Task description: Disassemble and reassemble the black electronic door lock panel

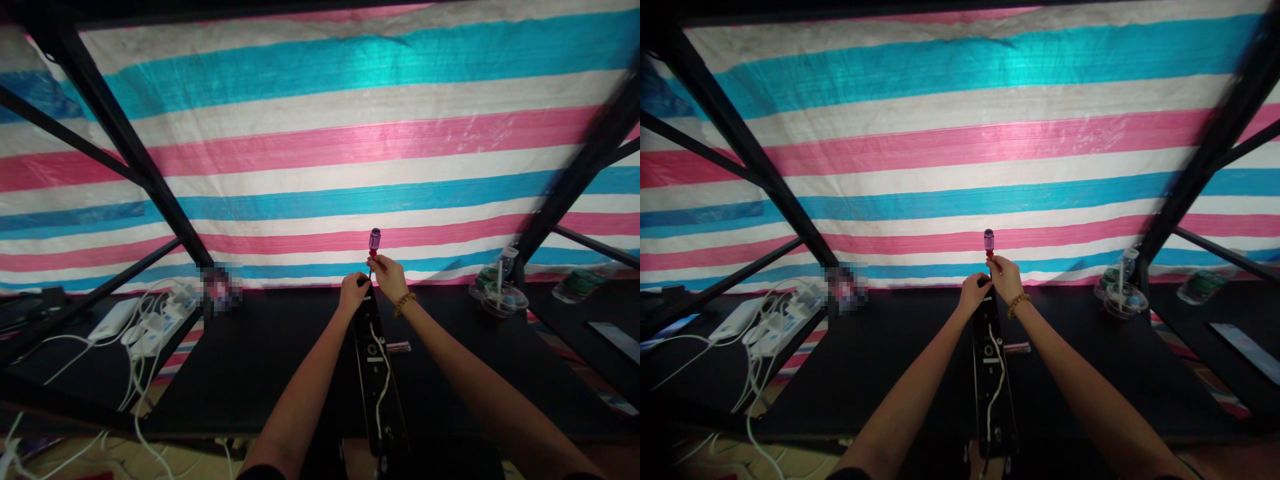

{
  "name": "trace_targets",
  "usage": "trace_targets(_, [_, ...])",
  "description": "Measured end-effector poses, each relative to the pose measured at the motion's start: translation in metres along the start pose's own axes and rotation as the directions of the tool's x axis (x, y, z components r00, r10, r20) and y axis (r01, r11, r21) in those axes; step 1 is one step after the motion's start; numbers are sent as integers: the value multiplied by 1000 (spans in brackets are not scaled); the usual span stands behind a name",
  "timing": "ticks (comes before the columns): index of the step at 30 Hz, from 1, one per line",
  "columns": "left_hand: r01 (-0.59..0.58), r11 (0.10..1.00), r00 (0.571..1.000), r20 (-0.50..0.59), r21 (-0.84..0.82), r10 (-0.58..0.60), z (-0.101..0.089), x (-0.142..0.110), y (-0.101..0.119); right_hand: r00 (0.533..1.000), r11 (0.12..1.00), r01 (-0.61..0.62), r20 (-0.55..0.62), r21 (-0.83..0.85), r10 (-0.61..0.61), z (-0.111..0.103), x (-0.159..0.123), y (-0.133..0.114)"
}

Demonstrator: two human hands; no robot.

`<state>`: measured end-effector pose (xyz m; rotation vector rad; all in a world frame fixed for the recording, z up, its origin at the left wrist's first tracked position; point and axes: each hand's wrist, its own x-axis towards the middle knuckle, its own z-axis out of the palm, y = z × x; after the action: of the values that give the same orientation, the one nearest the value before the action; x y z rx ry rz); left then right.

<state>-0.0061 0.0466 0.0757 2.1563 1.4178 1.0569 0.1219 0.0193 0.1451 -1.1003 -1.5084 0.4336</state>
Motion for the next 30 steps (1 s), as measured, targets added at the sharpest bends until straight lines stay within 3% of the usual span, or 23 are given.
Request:
trace_targets(11, [-7, 1000, 1000, 17, 11, 6, 1, 1, -1, 998, 999, -20, -59, 26, 21, -1, 1, 2])
trace_targets(18, [-5, 1000, 999, 33, -1, 5, -1, 1, 0, 999, 992, -33, 2, 120, 33, -2, 1, 5])
trace_targets(30, [32, 999, 999, 24, -38, -31, -1, 4, 2, 1000, 992, -4, -6, 127, 5, -5, -5, -7])
